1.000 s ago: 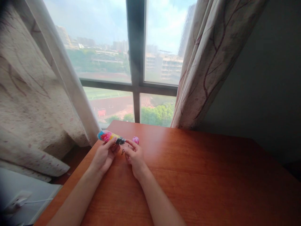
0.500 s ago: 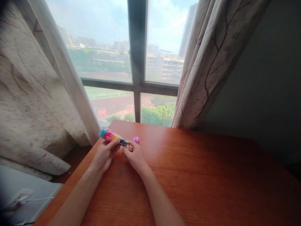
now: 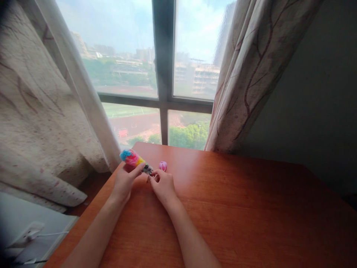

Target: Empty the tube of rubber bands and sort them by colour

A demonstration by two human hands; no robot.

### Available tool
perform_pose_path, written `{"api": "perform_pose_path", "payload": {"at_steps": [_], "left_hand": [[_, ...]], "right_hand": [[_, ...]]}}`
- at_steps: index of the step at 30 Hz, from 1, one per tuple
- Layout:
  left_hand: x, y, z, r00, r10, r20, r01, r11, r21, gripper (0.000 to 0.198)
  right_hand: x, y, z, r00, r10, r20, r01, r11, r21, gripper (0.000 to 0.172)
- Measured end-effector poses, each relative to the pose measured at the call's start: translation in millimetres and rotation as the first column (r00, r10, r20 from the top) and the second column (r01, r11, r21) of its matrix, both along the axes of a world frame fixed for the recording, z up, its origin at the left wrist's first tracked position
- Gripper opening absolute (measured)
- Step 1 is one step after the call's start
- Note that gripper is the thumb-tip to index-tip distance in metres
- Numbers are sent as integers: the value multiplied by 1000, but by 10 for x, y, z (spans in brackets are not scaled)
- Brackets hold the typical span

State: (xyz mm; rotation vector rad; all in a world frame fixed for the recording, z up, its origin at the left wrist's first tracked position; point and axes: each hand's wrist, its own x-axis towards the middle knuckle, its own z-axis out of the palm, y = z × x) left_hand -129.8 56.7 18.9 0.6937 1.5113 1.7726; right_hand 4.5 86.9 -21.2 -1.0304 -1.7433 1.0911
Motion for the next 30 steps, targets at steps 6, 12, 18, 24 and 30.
{"api": "perform_pose_path", "payload": {"at_steps": [6, 12, 18, 24, 30], "left_hand": [[-52, -25, -22, 997, -25, -73, 23, 999, -29, 32], [-50, -22, -42, 991, -97, -90, 92, 994, -53, 37], [-31, -9, -26, 987, -143, -77, 140, 989, -48, 41], [-12, -15, 61, 986, -160, 56, 161, 987, -10, 43], [-9, -42, 73, 947, -232, 222, 231, 972, 30, 41]], "right_hand": [[105, 2, 1, 997, 3, 83, -9, 997, 73, 12], [113, 15, -26, 996, -21, 88, 14, 997, 73, 15], [115, 17, -28, 1000, -9, 23, 8, 999, 32, 16], [90, 26, 12, 988, 10, -155, -24, 996, -88, 23], [35, 34, 71, 938, -43, -345, -52, 964, -260, 32]]}}
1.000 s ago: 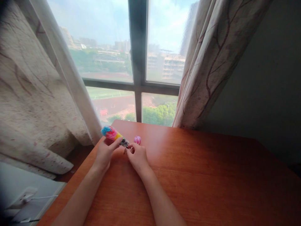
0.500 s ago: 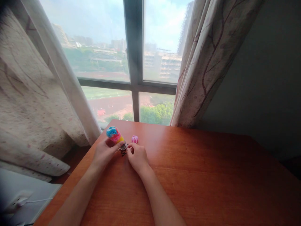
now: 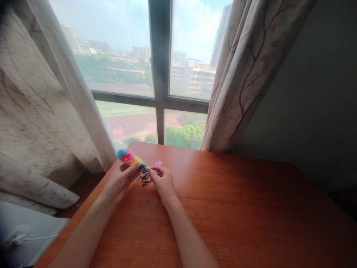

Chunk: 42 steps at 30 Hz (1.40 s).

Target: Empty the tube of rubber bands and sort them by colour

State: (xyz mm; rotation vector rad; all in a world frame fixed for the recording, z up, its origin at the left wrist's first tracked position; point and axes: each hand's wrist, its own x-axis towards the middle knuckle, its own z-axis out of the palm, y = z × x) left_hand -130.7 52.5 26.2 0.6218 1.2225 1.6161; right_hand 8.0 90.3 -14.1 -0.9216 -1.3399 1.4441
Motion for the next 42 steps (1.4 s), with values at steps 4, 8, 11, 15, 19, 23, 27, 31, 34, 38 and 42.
{"api": "perform_pose_path", "payload": {"at_steps": [4, 8, 11, 15, 19, 23, 27, 31, 34, 38, 42], "left_hand": [[-18, 3, 4, 997, 14, 71, -15, 1000, 16, 36], [-29, 23, -5, 989, 27, 146, -31, 999, 25, 30], [-26, 30, -22, 983, 10, 186, -16, 999, 29, 26], [-32, 19, -22, 981, -33, 190, 27, 999, 31, 28], [-41, 7, -5, 988, -35, 152, 31, 999, 30, 31], [-30, 6, 13, 992, -37, 123, 34, 999, 28, 35], [-12, 10, 11, 994, -16, 109, 16, 1000, 8, 37], [-6, 16, -7, 996, 16, 88, -16, 1000, 0, 38], [-12, 19, -14, 998, 30, 59, -30, 1000, -4, 39], [-31, 19, -14, 999, 41, 7, -41, 999, -7, 43], [-48, 17, -5, 998, 52, -45, -52, 999, 0, 45]], "right_hand": [[-6, -41, 43, 996, -26, -81, 23, 999, -38, 31], [-24, -128, 58, 978, 115, -172, -131, 988, -82, 47], [-55, -195, 64, 918, 236, -320, -294, 945, -147, 68], [-58, -214, 102, 816, 337, -469, -462, 869, -178, 60], [-33, -151, 104, 826, 371, -424, -482, 855, -190, 49], [-49, -91, 62, 930, 301, -212, -329, 938, -109, 47], [-75, -76, 32, 984, 175, -21, -174, 983, 50, 43], [-75, -84, 6, 996, 83, 42, -88, 987, 133, 37], [-66, -91, -15, 994, 26, 106, -45, 981, 187, 32], [-39, -90, -33, 979, -38, 201, -19, 962, 272, 23], [4, -77, -44, 954, -66, 292, -39, 940, 338, 14]]}}
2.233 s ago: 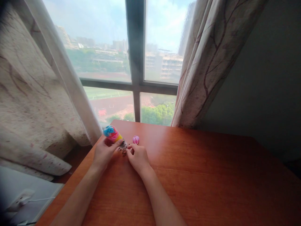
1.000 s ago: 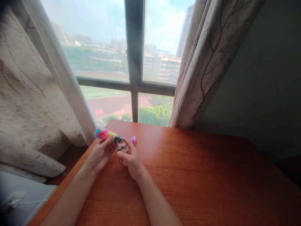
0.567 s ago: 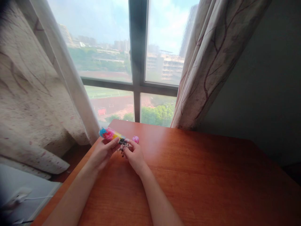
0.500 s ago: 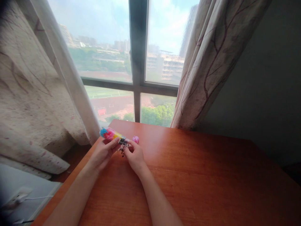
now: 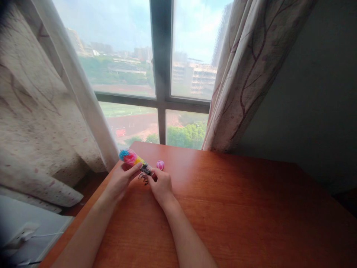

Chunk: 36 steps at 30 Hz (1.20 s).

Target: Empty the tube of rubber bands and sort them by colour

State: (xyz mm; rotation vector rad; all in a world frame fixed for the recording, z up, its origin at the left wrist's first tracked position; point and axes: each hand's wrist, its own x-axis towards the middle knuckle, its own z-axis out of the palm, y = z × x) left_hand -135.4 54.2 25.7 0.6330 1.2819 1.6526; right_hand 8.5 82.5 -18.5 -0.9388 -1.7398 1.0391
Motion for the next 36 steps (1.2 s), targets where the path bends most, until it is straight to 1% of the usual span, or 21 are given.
{"api": "perform_pose_path", "payload": {"at_steps": [5, 10, 14, 17, 19, 21, 23, 25, 27, 29, 31, 33, 34, 35, 36], "left_hand": [[-9, -9, 33, 999, 45, -13, -44, 999, 23, 47], [-23, -16, 52, 994, 109, 30, -109, 994, 21, 44], [-30, -11, 54, 988, 132, 86, -134, 991, 22, 42], [-28, -4, 58, 983, 125, 134, -130, 991, 29, 39], [-18, -2, 61, 981, 106, 164, -112, 993, 31, 34], [4, -4, 63, 979, 68, 190, -73, 997, 21, 27], [39, -11, 64, 977, 9, 212, -10, 1000, 1, 22], [78, -20, 60, 972, -55, 229, 60, 998, -16, 20], [112, -24, 48, 967, -100, 235, 107, 994, -19, 20], [129, -19, 27, 966, -117, 229, 123, 992, -14, 22], [129, -8, 4, 970, -113, 216, 117, 993, -10, 25], [120, 0, -10, 975, -96, 199, 98, 995, -4, 28], [116, 1, -12, 978, -84, 190, 85, 996, 2, 30], [114, 1, -10, 981, -72, 180, 71, 997, 11, 32], [114, -1, -5, 984, -60, 169, 57, 998, 22, 34]], "right_hand": [[34, 18, -16, 997, -23, 78, 20, 999, 39, 15], [39, 18, -20, 988, -39, 148, 30, 998, 63, 13], [45, 6, -5, 985, -25, 172, 10, 997, 83, 22], [53, -19, 3, 988, 2, 154, -17, 995, 96, 27], [56, -44, 9, 991, 68, 118, -81, 990, 115, 34], [59, -70, 24, 984, 147, 95, -160, 976, 148, 45], [63, -90, 53, 972, 185, 146, -211, 959, 188, 57], [67, -98, 90, 952, 154, 264, -216, 951, 222, 61], [64, -97, 119, 920, 98, 379, -198, 951, 236, 57], [45, -98, 130, 902, 76, 426, -180, 961, 209, 57], [7, -108, 127, 921, 107, 374, -169, 976, 137, 58], [-41, -126, 125, 961, 166, 222, -175, 984, 24, 51], [-64, -136, 130, 973, 201, 115, -196, 979, -52, 47], [-81, -144, 142, 972, 236, -2, -234, 962, -141, 43], [-92, -150, 160, 956, 267, -122, -289, 928, -236, 42]]}}
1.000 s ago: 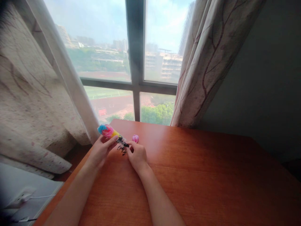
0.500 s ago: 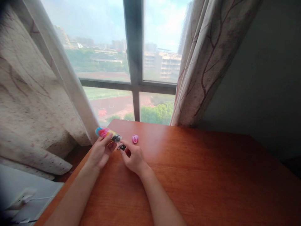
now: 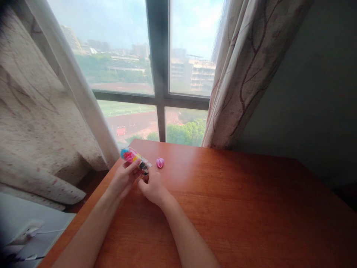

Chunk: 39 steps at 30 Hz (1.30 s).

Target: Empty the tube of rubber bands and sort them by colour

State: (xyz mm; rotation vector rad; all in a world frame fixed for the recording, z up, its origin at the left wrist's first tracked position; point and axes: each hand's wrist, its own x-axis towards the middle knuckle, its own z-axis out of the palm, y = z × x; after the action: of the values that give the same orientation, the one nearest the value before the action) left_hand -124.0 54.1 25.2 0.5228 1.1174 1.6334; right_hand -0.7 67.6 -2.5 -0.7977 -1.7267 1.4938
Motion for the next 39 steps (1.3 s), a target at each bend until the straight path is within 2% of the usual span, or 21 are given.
{"api": "perform_pose_path", "payload": {"at_steps": [1, 3, 5, 7, 11, 14, 17, 21, 27, 30, 33, 36, 39], "left_hand": [[3, -3, 7, 1000, 12, -10, -12, 1000, 13, 35], [13, -8, 25, 999, 31, -32, -29, 999, 37, 38], [24, -11, 38, 998, 46, -49, -43, 998, 53, 40], [34, -9, 43, 997, 58, -58, -55, 997, 55, 40], [41, 5, 30, 995, 70, -68, -67, 997, 38, 40], [42, 16, 13, 993, 90, -82, -88, 996, 27, 40], [42, 24, -1, 987, 115, -115, -113, 993, 21, 40], [35, 27, -5, 973, 143, -180, -141, 990, 25, 42], [-31, 34, 22, 923, 243, -298, -221, 969, 107, 45], [-70, 33, 42, 895, 286, -341, -248, 957, 150, 42], [-86, 27, 57, 880, 293, -375, -249, 955, 164, 39], [-88, 15, 66, 871, 287, -399, -238, 956, 170, 39], [-94, -2, 67, 869, 266, -418, -209, 962, 176, 40]], "right_hand": [[-3, -3, 22, 995, 34, -91, -45, 991, -126, 42], [10, 2, 70, 968, 46, -248, -129, 935, -330, 44], [31, 13, 100, 951, 9, -311, -143, 900, -413, 44], [38, 27, 97, 956, -29, -291, -96, 909, -406, 45], [-10, 59, 9, 974, -86, -209, 15, 948, -319, 45], [-47, 93, -76, 975, -157, -157, 121, 969, -215, 36], [-56, 128, -148, 966, -228, -119, 214, 970, -115, 26], [-46, 160, -224, 962, -268, -59, 267, 963, -34, 24], [35, 179, -258, 951, -291, 101, 276, 951, 141, 18], [98, 156, -195, 944, -269, 192, 220, 945, 243, 12], [154, 130, -104, 927, -242, 286, 136, 929, 343, 21], [192, 125, -44, 858, -306, 412, 94, 883, 459, 22], [198, 121, -38, 783, -389, 486, 100, 849, 519, 22]]}}
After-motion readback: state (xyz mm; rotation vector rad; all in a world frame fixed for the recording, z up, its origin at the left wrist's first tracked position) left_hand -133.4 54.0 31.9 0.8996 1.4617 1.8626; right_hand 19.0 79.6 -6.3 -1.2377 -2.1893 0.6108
